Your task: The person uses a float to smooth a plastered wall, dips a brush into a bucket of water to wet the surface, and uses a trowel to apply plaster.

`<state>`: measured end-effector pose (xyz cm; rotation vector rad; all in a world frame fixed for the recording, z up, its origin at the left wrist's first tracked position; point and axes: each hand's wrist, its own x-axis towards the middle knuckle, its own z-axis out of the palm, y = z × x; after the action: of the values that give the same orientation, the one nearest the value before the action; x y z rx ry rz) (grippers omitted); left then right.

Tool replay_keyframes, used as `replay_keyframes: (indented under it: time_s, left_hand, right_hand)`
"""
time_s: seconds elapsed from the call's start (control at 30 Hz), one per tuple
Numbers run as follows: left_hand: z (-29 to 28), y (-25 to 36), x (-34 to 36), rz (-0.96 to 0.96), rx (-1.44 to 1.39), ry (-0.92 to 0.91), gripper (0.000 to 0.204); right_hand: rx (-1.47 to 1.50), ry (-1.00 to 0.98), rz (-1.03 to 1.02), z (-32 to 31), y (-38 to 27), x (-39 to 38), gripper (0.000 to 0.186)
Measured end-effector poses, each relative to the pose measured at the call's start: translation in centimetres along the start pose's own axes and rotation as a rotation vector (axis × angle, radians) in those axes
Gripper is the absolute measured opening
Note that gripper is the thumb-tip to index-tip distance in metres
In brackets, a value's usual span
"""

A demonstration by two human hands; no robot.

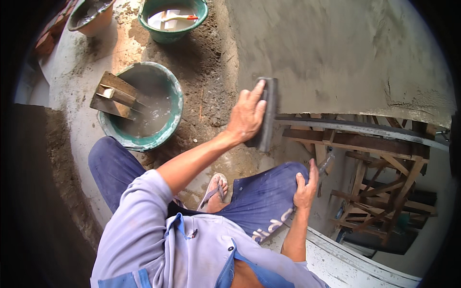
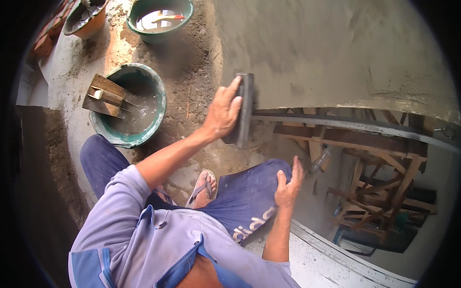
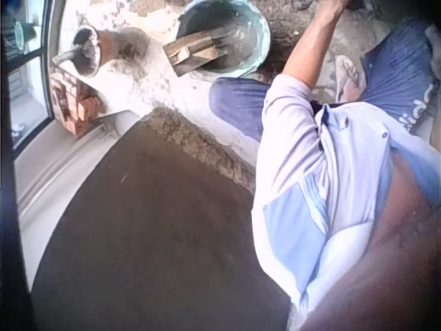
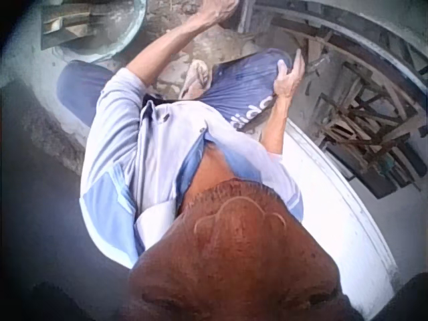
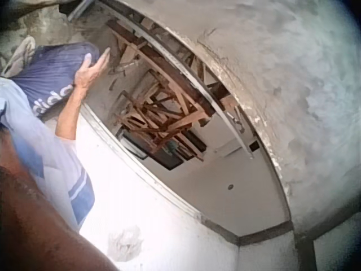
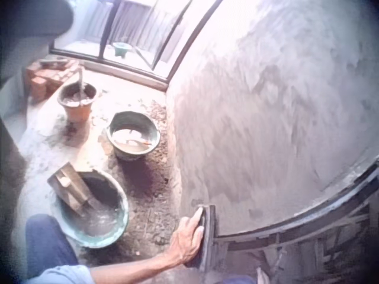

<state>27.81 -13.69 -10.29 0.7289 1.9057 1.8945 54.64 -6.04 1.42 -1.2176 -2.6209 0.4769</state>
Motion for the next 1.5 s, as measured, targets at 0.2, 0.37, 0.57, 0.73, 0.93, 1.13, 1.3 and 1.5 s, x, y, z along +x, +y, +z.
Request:
replay_keyframes:
  time_s: [0.2, 0.37, 0.57, 0.73, 0.93, 1.13, 1.3, 1.5]
  left_hand:
    - [3.0, -0.1, 2.9, 0.309, 0.004, 0.205, 0.054]
    - [2.0, 0.5, 4.9, 0.323, -0.023, 0.2, 0.051]
    - [5.9, 0.6, 0.7, 0.454, -0.01, 0.371, 0.049]
    - [1.3, 3.5, 6.7, 0.475, 0.055, 0.299, 0.046]
    - [2.1, -2.2, 5.3, 0.354, 0.088, 0.319, 0.047]
    - [0.2, -11.5, 2.3, -0.068, 0.245, 0.119, 0.047]
    - [-11.1, -2.4, 9.0, -0.152, -0.384, -0.219, 0.046]
    - [-19.6, 4.2, 11.3, -0.046, -0.395, -0.429, 0.046]
  right_hand:
    - [-0.055, 0.106, -0.098, -3.9, -1.1, 2.0, 0.067]
    - [0.214, -0.191, 0.077, -2.6, 0.4, 4.1, 0.076]
    - [0.136, -0.353, -0.014, 0.2, 2.9, 9.2, 0.082]
    - [0.215, -0.53, -0.135, 0.3, 6.6, 12.1, 0.078]
    - [0.037, -0.694, -0.256, 0.8, 5.3, 14.2, 0.073]
    - [-0.147, -0.984, -0.32, 3.7, 9.4, 13.4, 0.069]
    - [-0.148, -1.145, -0.465, 4.2, 9.9, 14.0, 0.065]
    - [-0.044, -1.196, -0.666, 6.4, 3.2, 14.7, 0.057]
